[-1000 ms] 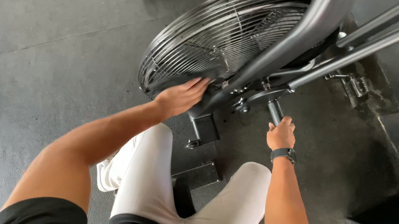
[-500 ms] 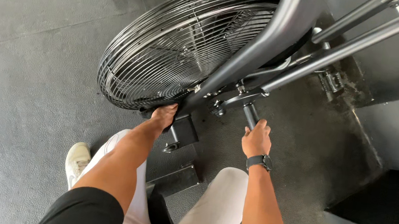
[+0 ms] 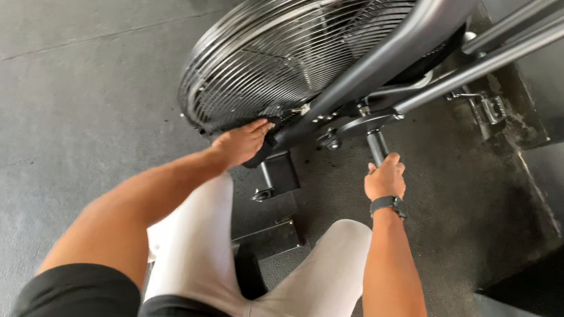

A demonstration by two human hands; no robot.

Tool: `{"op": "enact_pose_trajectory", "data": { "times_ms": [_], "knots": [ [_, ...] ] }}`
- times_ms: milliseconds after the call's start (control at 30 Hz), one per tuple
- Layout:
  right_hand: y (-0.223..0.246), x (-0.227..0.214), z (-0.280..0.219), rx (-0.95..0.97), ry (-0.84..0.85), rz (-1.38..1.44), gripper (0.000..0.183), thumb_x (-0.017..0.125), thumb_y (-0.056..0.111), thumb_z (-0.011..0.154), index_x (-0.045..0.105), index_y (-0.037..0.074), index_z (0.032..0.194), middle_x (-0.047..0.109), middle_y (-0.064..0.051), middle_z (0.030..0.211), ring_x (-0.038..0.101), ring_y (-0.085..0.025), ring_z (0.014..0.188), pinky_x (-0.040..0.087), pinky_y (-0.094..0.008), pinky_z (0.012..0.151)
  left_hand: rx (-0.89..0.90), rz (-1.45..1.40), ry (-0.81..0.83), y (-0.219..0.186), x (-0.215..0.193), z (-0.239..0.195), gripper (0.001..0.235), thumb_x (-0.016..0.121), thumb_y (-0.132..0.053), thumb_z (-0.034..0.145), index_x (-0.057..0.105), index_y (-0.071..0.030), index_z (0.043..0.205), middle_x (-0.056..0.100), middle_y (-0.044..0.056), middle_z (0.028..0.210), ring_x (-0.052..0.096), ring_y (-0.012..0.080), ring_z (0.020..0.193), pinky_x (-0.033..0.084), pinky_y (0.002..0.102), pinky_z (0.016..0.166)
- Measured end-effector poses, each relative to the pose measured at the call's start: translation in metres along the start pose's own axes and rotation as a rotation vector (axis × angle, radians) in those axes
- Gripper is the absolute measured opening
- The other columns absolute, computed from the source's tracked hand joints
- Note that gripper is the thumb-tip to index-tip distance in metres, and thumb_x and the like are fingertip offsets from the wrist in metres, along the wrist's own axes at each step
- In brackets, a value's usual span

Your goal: The person wipes the fan cage and handlebars of an air bike using a black cloth. They systematically clean the metal surfaces of the exercise machine in a gym setting.

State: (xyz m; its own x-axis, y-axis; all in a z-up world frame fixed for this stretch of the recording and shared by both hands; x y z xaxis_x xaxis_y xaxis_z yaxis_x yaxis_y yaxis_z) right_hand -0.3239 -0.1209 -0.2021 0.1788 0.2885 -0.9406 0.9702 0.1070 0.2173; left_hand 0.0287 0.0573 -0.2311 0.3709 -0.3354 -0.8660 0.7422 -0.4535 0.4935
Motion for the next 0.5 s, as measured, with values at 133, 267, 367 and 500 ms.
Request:
{"op": "enact_pose_trajectory", "data": {
  "times_ms": [133,267,367,500],
  "knots": [
    [-0.004,0.004,-0.001,-0.001,-0.029,-0.001,0.062,0.064,0.041,0.122,0.043,-0.001,0.162,0.065,-0.028,0.135,0.083,-0.059,0.113,0.07,-0.07,0.097,0.032,-0.109,-0.434,0.037,-0.044,-0.046,0.038,0.069,-0.006,0.101,0.081,0.014,0.13,0.08,0.037,0.145,0.074,0.0472,0.146,0.039,0.063,0.148],
    [-0.005,0.007,0.001,-0.001,-0.033,-0.02,0.063,0.062,0.041,0.124,0.04,-0.001,0.166,0.065,-0.027,0.135,0.085,-0.055,0.11,0.072,-0.068,0.094,-0.008,0.073,-0.368,0.073,-0.094,-0.076,0.046,0.068,-0.012,0.103,0.08,0.0,0.146,0.081,0.024,0.154,0.07,0.0363,0.155,0.038,0.056,0.148],
    [-0.006,0.007,0.004,-0.029,-0.009,-0.011,0.06,0.06,0.038,0.125,0.041,-0.002,0.165,0.065,-0.029,0.135,0.085,-0.055,0.109,0.072,-0.065,0.091,-0.111,0.231,-0.345,0.099,-0.121,-0.071,0.047,0.067,-0.022,0.112,0.078,-0.019,0.157,0.079,0.007,0.164,0.059,0.0249,0.166,0.023,0.055,0.153],
    [-0.008,0.011,0.007,0.024,-0.008,-0.007,0.067,0.062,0.042,0.123,0.038,0.001,0.17,0.065,-0.026,0.137,0.085,-0.053,0.115,0.071,-0.066,0.095,-0.243,0.137,-0.532,0.111,-0.125,-0.042,0.05,0.048,-0.016,0.124,0.069,-0.019,0.169,0.065,0.012,0.179,0.059,0.0355,0.167,0.043,0.058,0.144]
  ]
}}
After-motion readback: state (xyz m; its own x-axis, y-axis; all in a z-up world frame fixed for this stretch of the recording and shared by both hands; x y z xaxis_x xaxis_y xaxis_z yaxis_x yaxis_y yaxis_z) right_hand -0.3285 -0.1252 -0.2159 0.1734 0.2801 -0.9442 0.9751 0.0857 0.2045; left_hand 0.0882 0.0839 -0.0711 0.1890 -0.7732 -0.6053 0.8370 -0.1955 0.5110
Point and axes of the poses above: each hand's wrist, its own z-axis towards the middle knuckle, its own x-axis out of the palm, y = z × x, the point moved 1 cm from there along z, towards the middle knuckle
